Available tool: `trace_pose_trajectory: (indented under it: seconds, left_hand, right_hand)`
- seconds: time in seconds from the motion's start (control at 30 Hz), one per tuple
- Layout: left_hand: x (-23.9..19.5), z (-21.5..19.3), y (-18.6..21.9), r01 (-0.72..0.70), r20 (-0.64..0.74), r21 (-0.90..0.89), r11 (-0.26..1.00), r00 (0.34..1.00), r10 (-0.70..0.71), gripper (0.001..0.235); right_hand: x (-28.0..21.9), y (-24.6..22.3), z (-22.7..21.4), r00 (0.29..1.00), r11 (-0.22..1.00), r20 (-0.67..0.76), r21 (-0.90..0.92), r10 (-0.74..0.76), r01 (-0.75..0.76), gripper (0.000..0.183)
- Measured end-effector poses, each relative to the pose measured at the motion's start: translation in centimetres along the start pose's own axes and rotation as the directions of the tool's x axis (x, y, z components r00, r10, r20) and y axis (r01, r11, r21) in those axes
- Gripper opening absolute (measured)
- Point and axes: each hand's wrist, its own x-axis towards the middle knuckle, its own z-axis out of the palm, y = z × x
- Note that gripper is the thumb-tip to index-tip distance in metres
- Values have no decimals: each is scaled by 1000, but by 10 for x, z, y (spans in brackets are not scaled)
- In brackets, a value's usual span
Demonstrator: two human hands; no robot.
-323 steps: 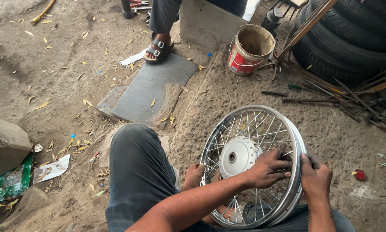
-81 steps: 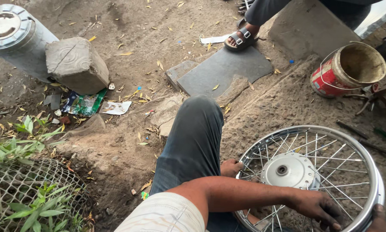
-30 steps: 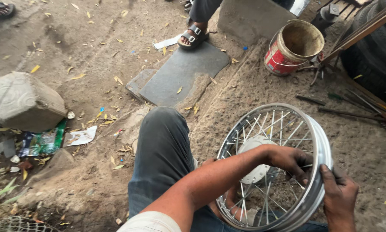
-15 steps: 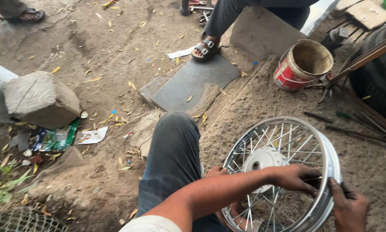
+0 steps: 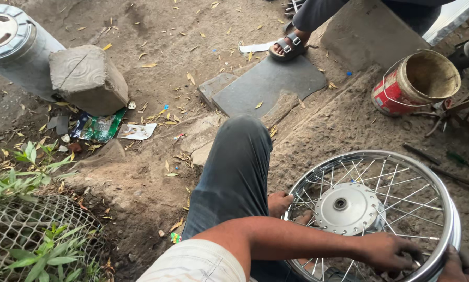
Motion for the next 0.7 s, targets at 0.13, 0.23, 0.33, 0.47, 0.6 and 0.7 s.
trace_pose_trajectory:
  seconds: [0.13, 0.23, 0.33, 0.47, 0.6, 0.7]
  left_hand:
    - [16, -2, -39, 221, 179, -359, 907, 970, -165, 35]
    - [28, 1, -64, 194, 225, -424, 885, 969, -105, 39]
    - [40, 9, -74, 80, 166, -189, 979, 985, -48, 46]
    - [42, -12, -52, -52, 32, 160, 986, 998, 47, 54]
    - [2, 2, -2, -24, -39, 24, 999, 999, 25, 49]
    - [-45, 6, 43, 59, -335, 20, 998, 941, -48, 38]
  right_hand:
    - [1, 1, 2, 1000, 999, -28, -41, 13, -14, 21]
    - [3, -4, 1, 997, 991, -37, -114, 66, -70, 26]
    - [-3, -23, 3, 997, 992, -44, -102, 68, -72, 31]
    - [-10, -70, 11, 996, 979, -28, -179, 90, -93, 31]
    - [-30, -90, 3, 992, 980, -8, 157, 122, -119, 28]
    - [-30, -102, 19, 991, 989, -46, 93, 124, -119, 27]
